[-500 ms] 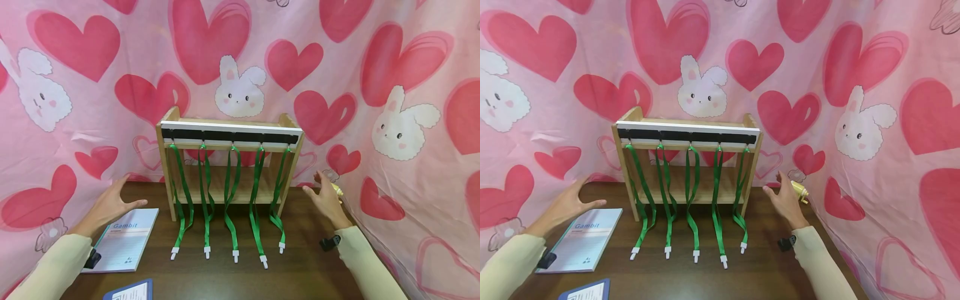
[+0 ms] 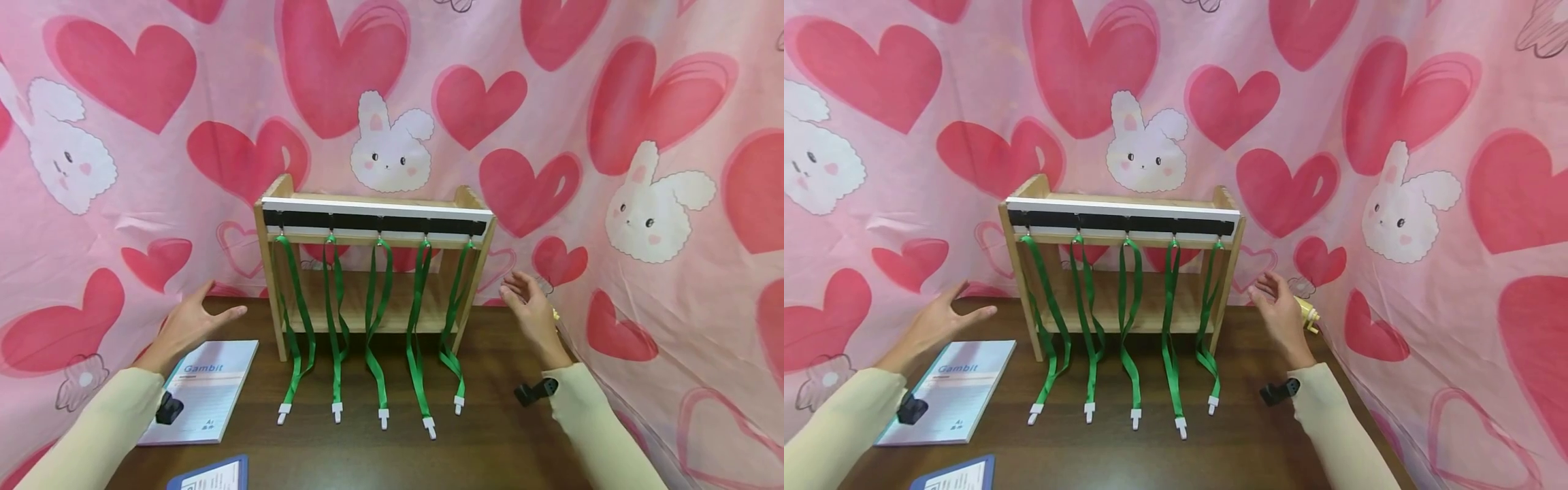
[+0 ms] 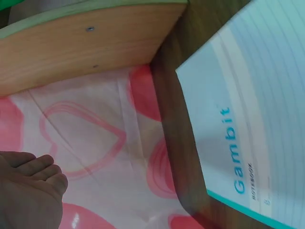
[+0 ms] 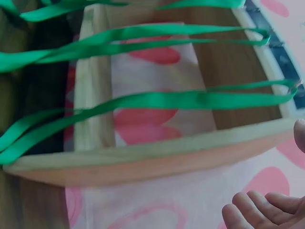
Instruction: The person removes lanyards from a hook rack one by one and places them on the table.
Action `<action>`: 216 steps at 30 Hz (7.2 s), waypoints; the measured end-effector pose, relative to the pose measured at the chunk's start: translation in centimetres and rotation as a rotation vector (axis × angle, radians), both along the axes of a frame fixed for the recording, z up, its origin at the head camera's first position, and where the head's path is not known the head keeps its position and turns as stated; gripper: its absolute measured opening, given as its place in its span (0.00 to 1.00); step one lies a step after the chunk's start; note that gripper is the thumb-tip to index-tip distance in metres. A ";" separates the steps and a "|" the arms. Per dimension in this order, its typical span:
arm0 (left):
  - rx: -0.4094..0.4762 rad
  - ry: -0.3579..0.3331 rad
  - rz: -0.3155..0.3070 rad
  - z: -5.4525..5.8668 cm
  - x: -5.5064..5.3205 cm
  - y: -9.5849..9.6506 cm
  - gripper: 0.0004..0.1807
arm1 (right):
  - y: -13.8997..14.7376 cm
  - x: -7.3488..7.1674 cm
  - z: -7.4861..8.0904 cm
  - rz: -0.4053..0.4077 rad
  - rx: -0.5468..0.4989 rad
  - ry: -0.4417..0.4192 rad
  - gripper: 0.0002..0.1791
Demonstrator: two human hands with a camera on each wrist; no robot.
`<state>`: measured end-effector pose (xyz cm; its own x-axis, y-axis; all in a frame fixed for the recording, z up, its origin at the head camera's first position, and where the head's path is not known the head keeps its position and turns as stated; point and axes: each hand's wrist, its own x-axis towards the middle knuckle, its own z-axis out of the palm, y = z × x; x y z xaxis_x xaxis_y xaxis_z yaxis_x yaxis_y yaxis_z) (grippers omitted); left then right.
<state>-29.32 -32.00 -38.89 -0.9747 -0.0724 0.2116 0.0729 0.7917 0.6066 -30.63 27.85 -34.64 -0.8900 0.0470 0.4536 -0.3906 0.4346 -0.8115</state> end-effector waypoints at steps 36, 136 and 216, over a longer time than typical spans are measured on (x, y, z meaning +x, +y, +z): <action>0.254 0.094 -0.077 5.1 -1.1 3.5 0.49 | -6.2 -1.1 3.7 -0.064 -0.026 0.235 0.21; 0.204 0.217 -0.099 7.2 -2.5 7.4 0.32 | 2.6 0.1 -7.6 -0.293 0.429 0.182 0.05; 0.178 0.227 -0.131 7.3 -2.4 7.3 0.33 | -2.2 1.6 9.9 0.084 -0.620 0.207 0.21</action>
